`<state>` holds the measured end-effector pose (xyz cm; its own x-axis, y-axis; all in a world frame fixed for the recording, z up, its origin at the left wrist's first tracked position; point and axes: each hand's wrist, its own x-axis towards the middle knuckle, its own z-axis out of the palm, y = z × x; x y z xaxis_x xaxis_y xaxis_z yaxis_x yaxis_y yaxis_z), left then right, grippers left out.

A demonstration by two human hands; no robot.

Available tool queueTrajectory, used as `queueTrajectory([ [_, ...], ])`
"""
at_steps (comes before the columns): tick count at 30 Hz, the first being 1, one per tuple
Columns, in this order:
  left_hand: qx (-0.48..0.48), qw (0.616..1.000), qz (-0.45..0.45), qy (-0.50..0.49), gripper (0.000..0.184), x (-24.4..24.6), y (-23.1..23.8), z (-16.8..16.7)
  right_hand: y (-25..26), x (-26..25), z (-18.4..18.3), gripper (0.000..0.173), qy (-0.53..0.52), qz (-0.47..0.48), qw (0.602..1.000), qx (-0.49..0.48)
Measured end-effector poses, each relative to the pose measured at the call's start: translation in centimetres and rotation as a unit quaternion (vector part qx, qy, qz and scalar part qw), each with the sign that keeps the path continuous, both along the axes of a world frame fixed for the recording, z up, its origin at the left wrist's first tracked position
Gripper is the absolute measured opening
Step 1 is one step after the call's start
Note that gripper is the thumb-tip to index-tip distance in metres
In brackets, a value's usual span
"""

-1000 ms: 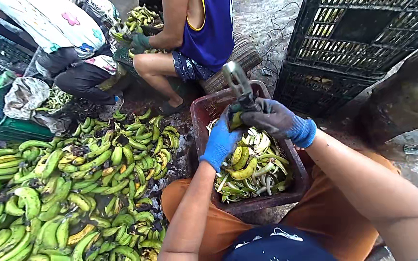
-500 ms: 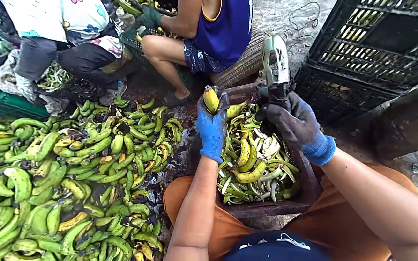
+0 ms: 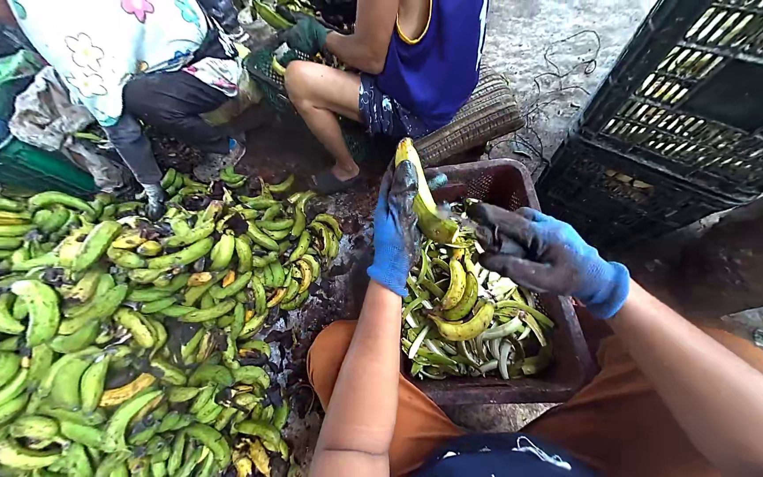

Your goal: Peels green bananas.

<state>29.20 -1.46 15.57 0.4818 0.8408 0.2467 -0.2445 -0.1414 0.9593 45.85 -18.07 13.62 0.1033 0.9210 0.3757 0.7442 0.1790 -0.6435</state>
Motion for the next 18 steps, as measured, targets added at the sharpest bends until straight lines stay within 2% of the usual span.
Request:
queueTrajectory([
  [3,0.038,0.998,0.017,0.046,0.047,-0.6,-1.7,0.0,0.1,-0.2,-0.2,0.066,-0.08,-0.002,0.996,0.03],
  [6,0.061,0.989,-0.063,0.122,0.051,-2.5,-4.3,-0.1,1.1,1.0,0.7,0.056,-0.127,-0.041,0.99,0.042],
  [8,0.049,0.982,-0.124,0.136,0.049,-3.4,-4.9,-0.2,1.9,2.6,1.8,0.052,-0.162,-0.128,0.978,0.031],
  [10,-0.003,0.974,-0.176,0.143,0.047,-3.7,-4.8,0.0,2.6,4.6,3.0,0.059,-0.14,-0.235,0.96,-0.057],
  [12,-0.033,0.97,-0.203,0.133,0.044,-3.7,-4.1,-0.3,2.8,6.7,3.7,0.068,-0.095,-0.279,0.951,-0.094],
  [15,-0.154,0.952,-0.262,0.037,0.048,-2.5,-2.1,-0.7,2.0,6.5,3.6,0.068,-0.046,-0.241,0.967,-0.066],
  [18,-0.225,0.948,-0.221,0.036,0.046,-1.8,-2.1,0.0,1.6,4.9,3.1,0.063,-0.024,-0.194,0.978,-0.074],
])
